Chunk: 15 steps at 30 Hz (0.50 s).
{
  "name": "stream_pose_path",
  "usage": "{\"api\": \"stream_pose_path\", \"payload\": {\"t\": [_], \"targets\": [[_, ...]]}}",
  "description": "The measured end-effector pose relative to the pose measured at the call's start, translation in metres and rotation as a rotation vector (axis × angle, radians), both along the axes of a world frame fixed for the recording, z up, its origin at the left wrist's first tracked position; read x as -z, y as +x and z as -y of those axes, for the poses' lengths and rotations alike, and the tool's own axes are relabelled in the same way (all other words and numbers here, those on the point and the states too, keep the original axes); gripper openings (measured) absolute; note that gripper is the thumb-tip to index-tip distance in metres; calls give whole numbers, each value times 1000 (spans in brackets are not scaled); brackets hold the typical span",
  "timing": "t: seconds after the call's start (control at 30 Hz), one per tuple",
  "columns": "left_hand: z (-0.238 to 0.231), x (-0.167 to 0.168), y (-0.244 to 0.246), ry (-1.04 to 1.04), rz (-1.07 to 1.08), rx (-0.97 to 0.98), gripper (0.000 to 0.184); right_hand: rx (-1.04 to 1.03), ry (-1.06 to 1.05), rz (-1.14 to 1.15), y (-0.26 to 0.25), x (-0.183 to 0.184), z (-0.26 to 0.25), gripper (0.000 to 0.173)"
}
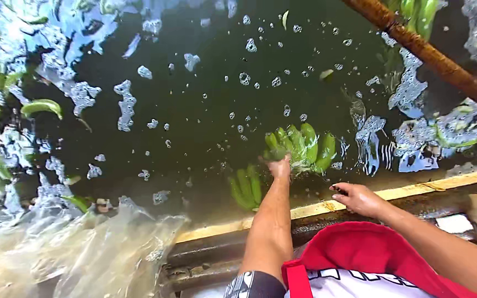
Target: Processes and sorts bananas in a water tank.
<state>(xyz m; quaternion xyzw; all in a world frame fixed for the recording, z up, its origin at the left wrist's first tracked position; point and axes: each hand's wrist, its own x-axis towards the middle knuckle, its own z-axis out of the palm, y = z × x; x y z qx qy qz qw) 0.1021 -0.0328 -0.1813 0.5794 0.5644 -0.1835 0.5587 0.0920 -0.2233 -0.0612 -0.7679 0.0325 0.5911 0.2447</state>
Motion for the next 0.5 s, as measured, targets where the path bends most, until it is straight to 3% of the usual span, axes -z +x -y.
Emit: {"api": "stream_pose_path", "payload": {"t": [0.07, 0.27, 0.5], "targets": [[4, 2, 6, -81, -59, -100, 102, 43, -23, -70, 1, 1, -7, 40], [7, -12, 7, -183, -203, -181, 85, 182, -119, -249, 7, 3, -26, 39], [2, -33, 3, -286, -242, -280, 78, 265, -102, -263, 7, 3, -39, 33]]}}
